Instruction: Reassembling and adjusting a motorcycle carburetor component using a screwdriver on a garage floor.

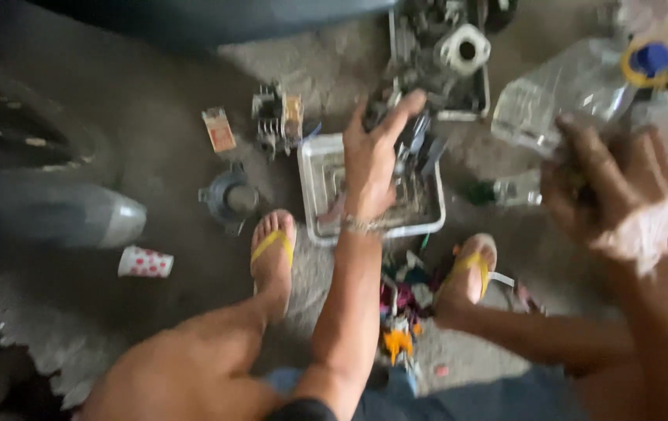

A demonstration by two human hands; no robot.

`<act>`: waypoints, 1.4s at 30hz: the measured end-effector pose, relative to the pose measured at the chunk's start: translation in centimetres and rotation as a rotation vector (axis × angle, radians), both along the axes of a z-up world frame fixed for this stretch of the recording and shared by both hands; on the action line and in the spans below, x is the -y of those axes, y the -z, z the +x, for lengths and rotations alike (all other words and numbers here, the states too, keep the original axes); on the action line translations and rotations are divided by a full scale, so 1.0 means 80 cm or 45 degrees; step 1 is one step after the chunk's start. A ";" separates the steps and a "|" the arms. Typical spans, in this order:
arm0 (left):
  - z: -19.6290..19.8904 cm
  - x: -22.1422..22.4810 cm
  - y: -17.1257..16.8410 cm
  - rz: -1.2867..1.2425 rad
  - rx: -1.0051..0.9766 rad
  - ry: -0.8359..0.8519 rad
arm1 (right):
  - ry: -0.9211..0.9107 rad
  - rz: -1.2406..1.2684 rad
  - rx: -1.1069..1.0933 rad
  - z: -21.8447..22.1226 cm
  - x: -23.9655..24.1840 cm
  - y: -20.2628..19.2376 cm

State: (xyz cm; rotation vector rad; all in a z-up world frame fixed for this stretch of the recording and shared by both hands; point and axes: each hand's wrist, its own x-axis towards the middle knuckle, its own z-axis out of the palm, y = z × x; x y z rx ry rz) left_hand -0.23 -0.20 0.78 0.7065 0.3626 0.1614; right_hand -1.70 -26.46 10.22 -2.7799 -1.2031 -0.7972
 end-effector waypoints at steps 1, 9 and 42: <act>0.005 -0.001 0.001 0.001 0.020 -0.008 | -0.008 0.001 0.020 0.004 -0.001 0.001; 0.006 0.025 0.050 -0.415 0.105 0.033 | 0.152 -0.168 0.029 -0.019 -0.016 0.003; 0.010 -0.080 0.111 -0.775 0.491 0.121 | 0.573 0.176 -1.241 -0.108 -0.025 0.390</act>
